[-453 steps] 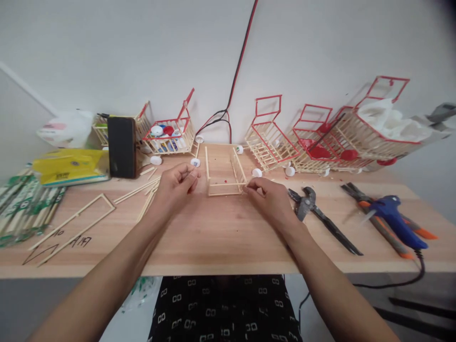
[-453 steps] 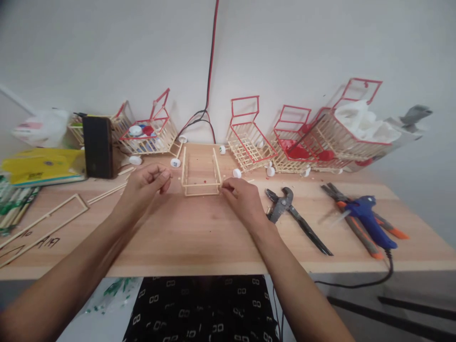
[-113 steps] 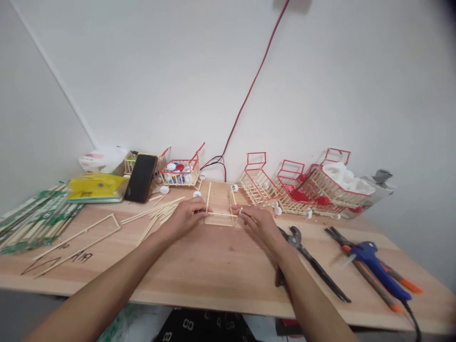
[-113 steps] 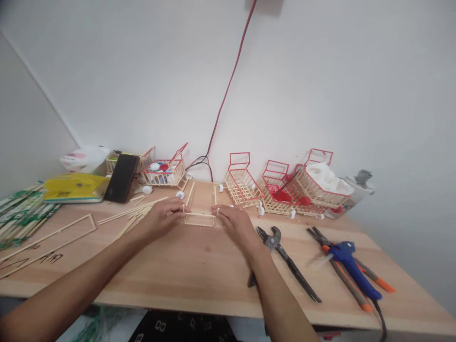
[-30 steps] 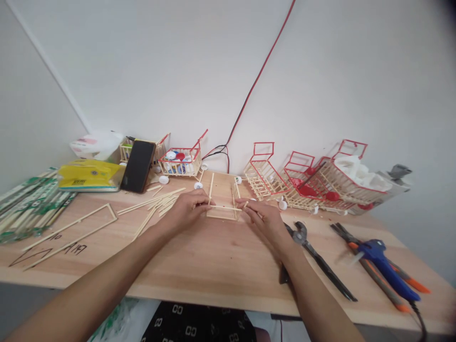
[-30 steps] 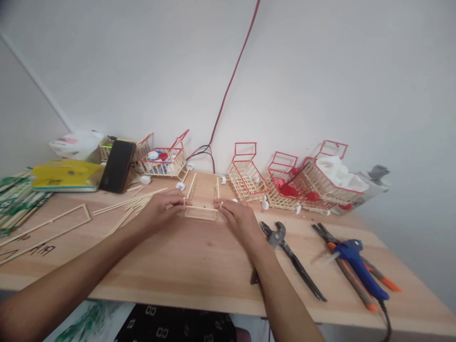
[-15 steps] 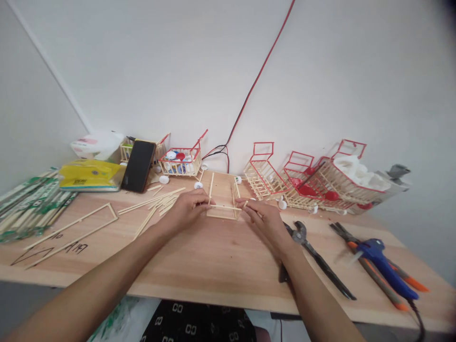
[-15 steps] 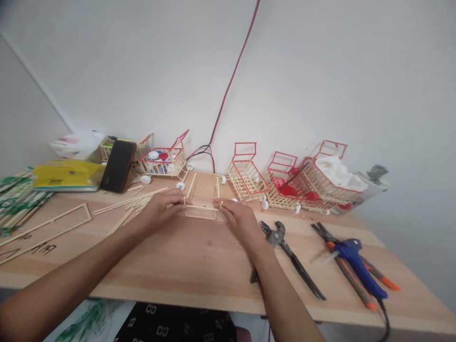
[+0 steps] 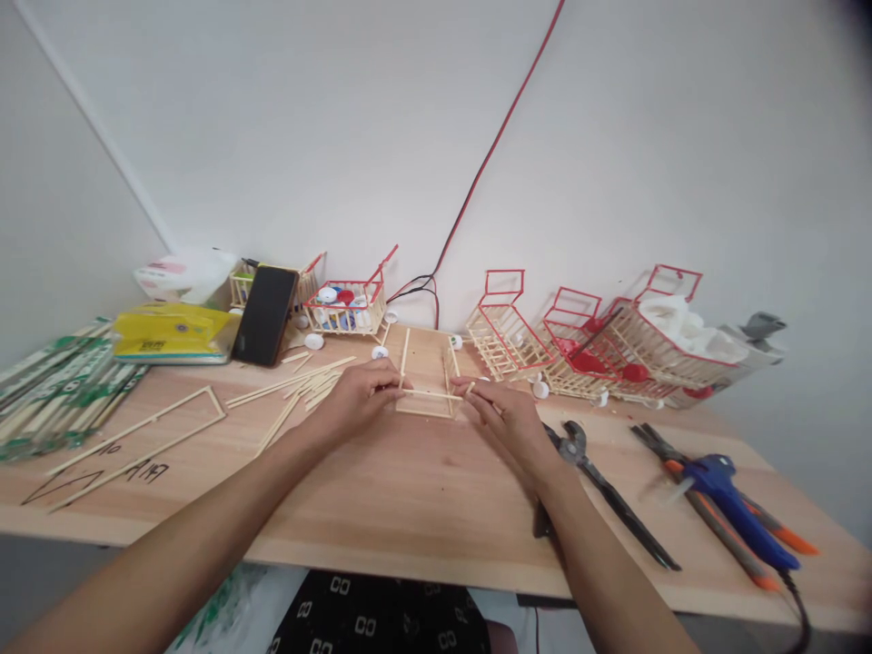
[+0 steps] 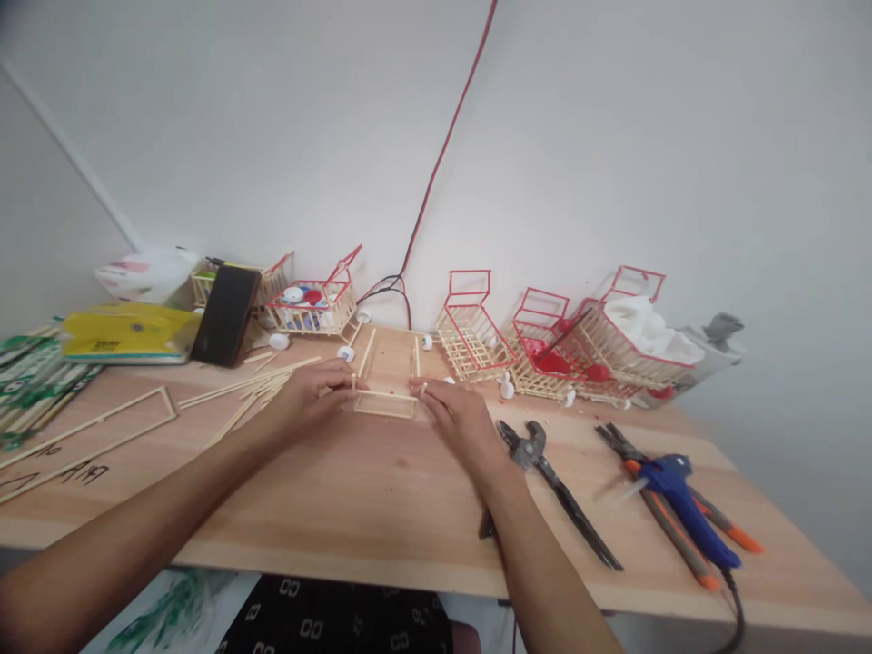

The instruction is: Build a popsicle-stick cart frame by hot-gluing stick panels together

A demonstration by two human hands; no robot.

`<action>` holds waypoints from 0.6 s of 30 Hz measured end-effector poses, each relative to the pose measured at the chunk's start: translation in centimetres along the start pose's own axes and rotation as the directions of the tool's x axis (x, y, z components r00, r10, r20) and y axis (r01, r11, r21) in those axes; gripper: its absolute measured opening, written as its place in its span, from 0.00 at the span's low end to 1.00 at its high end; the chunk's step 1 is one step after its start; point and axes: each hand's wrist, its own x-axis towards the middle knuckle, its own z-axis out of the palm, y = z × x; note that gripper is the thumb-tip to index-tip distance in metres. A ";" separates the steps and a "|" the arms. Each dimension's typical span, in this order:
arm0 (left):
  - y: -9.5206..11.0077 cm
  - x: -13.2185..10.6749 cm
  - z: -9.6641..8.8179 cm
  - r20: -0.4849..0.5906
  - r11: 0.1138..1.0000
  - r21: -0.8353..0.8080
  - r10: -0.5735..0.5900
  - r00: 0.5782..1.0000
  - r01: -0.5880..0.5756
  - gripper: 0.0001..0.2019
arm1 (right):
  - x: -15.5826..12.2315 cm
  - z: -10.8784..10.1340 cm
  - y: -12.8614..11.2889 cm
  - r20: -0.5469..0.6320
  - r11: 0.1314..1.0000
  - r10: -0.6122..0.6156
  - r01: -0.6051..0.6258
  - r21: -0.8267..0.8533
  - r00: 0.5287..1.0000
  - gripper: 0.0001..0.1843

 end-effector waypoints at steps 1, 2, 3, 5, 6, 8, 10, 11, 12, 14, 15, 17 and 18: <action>0.0 0.0 0.0 0.000 1.000 0.002 0.001 1.000 -0.001 0.07 | 0.0 0.0 0.0 0.001 1.000 0.002 -0.002 0.003 1.000 0.14; 0.0 0.0 0.0 -0.001 1.000 0.004 0.001 1.000 -0.001 0.07 | 0.0 0.0 0.0 -0.001 1.000 0.000 0.000 0.005 1.000 0.14; 0.0 0.0 0.0 -0.002 1.000 0.005 0.001 1.000 -0.001 0.07 | 0.0 0.0 -0.1 -0.001 1.000 0.000 0.000 0.005 1.000 0.14; 0.0 0.0 0.0 -0.002 1.000 0.007 0.000 1.000 0.000 0.07 | 0.0 0.0 -0.1 0.003 1.000 0.000 0.000 0.000 1.000 0.14; 0.0 0.0 0.0 -0.002 1.000 0.006 -0.001 1.000 0.001 0.07 | 0.0 0.0 -0.1 0.004 1.000 0.000 0.000 -0.002 1.000 0.14; -0.1 0.0 0.1 0.000 1.000 0.005 -0.002 1.000 0.002 0.06 | 0.0 0.0 0.0 0.002 1.000 0.001 -0.001 -0.003 1.000 0.15; -0.2 0.0 0.1 0.001 1.000 0.004 0.001 1.000 -0.001 0.06 | 0.0 0.1 0.1 0.001 1.000 0.002 -0.002 0.002 1.000 0.15; -0.2 0.0 0.1 0.001 1.000 0.004 0.004 1.000 -0.004 0.06 | 0.0 0.1 0.1 0.001 1.000 0.004 -0.004 0.006 1.000 0.15; -0.2 0.0 0.1 0.000 1.000 0.003 0.006 1.000 -0.006 0.06 | 0.0 0.1 0.1 0.003 1.000 0.005 -0.005 0.008 1.000 0.15; -0.2 0.0 0.1 -0.002 1.000 0.002 0.007 1.000 -0.007 0.07 | 0.0 0.1 0.1 0.006 1.000 0.012 -0.012 0.012 1.000 0.15; -0.2 0.0 0.1 -0.002 1.000 0.002 0.006 1.000 -0.006 0.07 | 0.0 0.1 0.1 0.005 1.000 0.014 -0.014 0.013 1.000 0.15; -0.1 0.0 0.1 -0.005 1.000 0.000 0.004 1.000 -0.004 0.07 | 0.0 0.0 0.0 0.006 1.000 0.017 -0.017 0.016 1.000 0.15; -0.1 0.0 0.1 -0.005 1.000 -0.003 0.002 1.000 -0.002 0.06 | 0.0 0.0 0.0 0.005 1.000 0.017 -0.017 0.016 1.000 0.15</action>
